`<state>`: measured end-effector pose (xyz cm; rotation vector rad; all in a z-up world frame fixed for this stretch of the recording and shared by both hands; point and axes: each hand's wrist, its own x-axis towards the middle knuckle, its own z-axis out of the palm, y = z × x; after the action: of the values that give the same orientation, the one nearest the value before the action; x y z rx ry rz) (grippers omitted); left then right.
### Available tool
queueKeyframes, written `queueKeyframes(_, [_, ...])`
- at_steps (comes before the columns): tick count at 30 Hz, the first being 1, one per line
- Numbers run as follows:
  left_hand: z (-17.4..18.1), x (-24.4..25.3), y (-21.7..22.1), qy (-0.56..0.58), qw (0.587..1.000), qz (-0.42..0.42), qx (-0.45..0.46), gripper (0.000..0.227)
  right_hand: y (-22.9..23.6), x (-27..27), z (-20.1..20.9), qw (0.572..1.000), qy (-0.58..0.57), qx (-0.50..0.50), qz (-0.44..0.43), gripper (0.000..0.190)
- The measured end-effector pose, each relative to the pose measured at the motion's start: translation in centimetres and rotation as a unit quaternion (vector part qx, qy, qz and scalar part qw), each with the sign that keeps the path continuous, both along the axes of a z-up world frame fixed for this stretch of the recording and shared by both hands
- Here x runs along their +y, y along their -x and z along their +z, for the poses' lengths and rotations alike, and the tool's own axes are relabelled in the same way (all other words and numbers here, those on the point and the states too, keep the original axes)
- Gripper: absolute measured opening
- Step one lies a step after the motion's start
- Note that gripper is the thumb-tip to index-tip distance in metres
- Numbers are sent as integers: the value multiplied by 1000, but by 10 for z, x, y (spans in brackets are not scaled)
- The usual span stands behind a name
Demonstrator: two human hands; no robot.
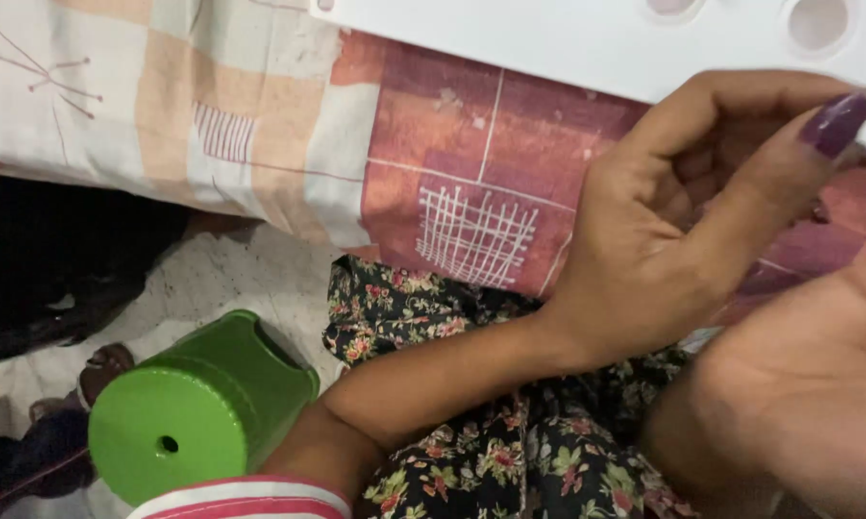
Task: Threading wicks through a silicone candle mold using a needle tool.
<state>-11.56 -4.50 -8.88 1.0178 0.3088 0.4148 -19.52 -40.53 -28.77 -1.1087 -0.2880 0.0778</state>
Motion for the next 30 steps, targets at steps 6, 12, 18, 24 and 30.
queueKeyframes(6, [8, 28, -7, -98, 994, -45, 8, 17, -97, -108, -88, 999, -13, 1, 47, 16])
queueKeyframes(12, [-3, 46, -5, -239, 965, -97, -46, 13, -194, -55, -90, 992, -65, -66, 80, 13])
queueKeyframes(18, [-3, 36, 5, -65, 995, -69, -26, 14, -175, 190, 127, 978, -118, -147, 95, 16])
queueKeyframes(24, [-8, 35, -1, -20, 998, -27, -47, 20, -126, 257, 175, 971, 185, -153, -6, 13])
queueKeyframes(30, [-12, 40, -2, -25, 999, 9, -26, 18, -141, 261, 191, 948, 275, -156, 20, 18])
